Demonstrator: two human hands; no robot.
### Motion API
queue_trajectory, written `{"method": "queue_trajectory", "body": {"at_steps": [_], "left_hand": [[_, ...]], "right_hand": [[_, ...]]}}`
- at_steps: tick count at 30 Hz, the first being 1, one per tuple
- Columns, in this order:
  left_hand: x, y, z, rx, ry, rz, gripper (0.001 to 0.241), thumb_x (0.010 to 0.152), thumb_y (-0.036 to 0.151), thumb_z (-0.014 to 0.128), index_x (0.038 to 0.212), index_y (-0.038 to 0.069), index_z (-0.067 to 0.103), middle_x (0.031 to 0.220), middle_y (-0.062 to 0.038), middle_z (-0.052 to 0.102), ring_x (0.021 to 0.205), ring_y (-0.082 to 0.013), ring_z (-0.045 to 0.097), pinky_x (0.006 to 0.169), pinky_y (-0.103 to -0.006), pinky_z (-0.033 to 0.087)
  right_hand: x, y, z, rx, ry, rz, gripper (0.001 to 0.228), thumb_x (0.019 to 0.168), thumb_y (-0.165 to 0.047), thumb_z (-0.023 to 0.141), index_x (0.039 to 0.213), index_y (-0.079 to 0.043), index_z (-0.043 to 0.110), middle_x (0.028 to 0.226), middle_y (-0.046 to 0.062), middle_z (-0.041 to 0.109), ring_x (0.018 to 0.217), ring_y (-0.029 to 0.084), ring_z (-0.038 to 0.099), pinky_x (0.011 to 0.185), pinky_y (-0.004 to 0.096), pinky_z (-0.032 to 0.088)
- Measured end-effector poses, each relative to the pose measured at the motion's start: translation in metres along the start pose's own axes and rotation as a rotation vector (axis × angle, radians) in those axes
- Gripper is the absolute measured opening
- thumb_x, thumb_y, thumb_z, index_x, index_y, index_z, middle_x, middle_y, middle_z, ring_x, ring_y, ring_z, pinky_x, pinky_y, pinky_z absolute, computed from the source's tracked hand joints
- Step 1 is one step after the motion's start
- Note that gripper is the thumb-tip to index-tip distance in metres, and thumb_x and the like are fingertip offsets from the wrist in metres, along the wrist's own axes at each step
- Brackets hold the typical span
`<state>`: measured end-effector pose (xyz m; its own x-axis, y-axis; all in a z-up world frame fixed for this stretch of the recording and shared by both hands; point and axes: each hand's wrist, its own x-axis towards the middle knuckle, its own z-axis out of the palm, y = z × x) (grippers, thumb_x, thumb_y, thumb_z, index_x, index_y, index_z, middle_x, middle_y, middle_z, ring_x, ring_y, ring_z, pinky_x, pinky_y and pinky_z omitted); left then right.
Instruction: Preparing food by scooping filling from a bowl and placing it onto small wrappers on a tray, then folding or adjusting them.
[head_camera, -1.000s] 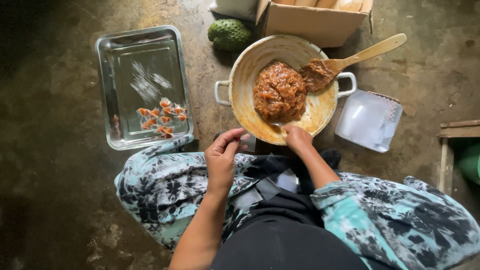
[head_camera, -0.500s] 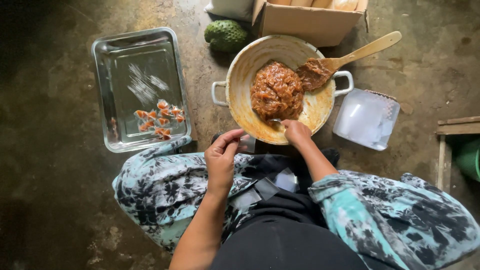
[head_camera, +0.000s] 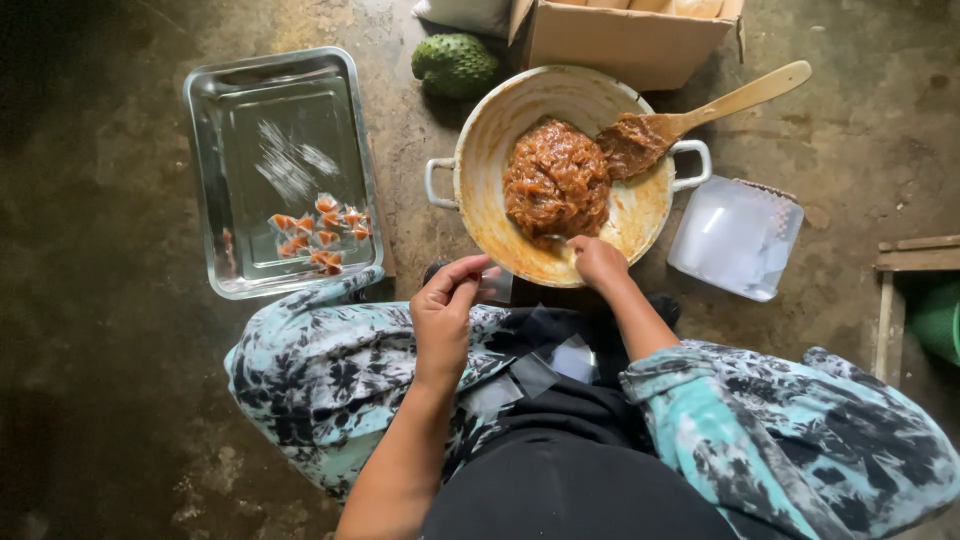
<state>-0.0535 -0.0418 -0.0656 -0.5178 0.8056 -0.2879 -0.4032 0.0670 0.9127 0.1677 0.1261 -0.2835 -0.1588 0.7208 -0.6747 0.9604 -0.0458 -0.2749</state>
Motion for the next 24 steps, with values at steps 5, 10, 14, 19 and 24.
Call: {"method": "queue_trajectory", "body": {"at_steps": [5, 10, 14, 19, 24], "left_hand": [[0.003, -0.007, 0.000, -0.008, 0.000, 0.002, 0.020, 0.095, -0.006, 0.060, 0.107, -0.005, 0.075, 0.108, -0.016, 0.076, 0.095, -0.0288, 0.076, 0.076, -0.0359, 0.066], [0.005, -0.012, 0.000, -0.013, -0.003, 0.003, 0.021, 0.095, -0.008, 0.059, 0.108, -0.005, 0.075, 0.108, -0.016, 0.075, 0.094, -0.0272, 0.076, 0.076, -0.0349, 0.066], [0.004, -0.011, 0.003, -0.030, -0.001, -0.001, 0.020, 0.095, -0.008, 0.059, 0.107, -0.006, 0.075, 0.108, -0.016, 0.075, 0.092, -0.0260, 0.076, 0.075, -0.0341, 0.067], [0.003, -0.009, 0.003, -0.018, -0.001, -0.004, 0.020, 0.096, -0.007, 0.059, 0.107, -0.005, 0.075, 0.107, -0.016, 0.075, 0.091, -0.0247, 0.076, 0.076, -0.0340, 0.067], [0.002, -0.005, 0.003, -0.017, -0.003, 0.011, 0.019, 0.096, -0.006, 0.059, 0.106, -0.004, 0.075, 0.108, -0.017, 0.076, 0.093, -0.0269, 0.077, 0.076, -0.0357, 0.066]], "right_hand": [[0.003, 0.005, 0.010, 0.038, -0.009, -0.003, 0.042, 0.102, -0.026, 0.043, 0.135, -0.041, 0.066, 0.130, 0.022, 0.069, 0.131, 0.040, 0.058, 0.111, 0.054, 0.045], [-0.009, -0.001, 0.006, 0.087, -0.005, -0.050, 0.039, 0.100, -0.022, 0.049, 0.131, -0.031, 0.070, 0.126, 0.023, 0.070, 0.129, 0.042, 0.059, 0.109, 0.054, 0.047], [-0.017, -0.005, 0.004, 0.095, -0.010, -0.073, 0.037, 0.100, -0.021, 0.049, 0.129, -0.029, 0.072, 0.127, 0.022, 0.070, 0.130, 0.043, 0.059, 0.110, 0.054, 0.047], [0.009, 0.020, 0.013, 0.212, -0.004, -0.166, 0.036, 0.099, -0.018, 0.053, 0.127, -0.027, 0.074, 0.127, 0.020, 0.071, 0.129, 0.044, 0.058, 0.111, 0.054, 0.046], [-0.009, 0.023, -0.009, -0.127, 0.028, -0.042, 0.040, 0.104, -0.030, 0.044, 0.133, -0.047, 0.066, 0.132, 0.006, 0.071, 0.132, 0.031, 0.059, 0.112, 0.049, 0.046]]}}
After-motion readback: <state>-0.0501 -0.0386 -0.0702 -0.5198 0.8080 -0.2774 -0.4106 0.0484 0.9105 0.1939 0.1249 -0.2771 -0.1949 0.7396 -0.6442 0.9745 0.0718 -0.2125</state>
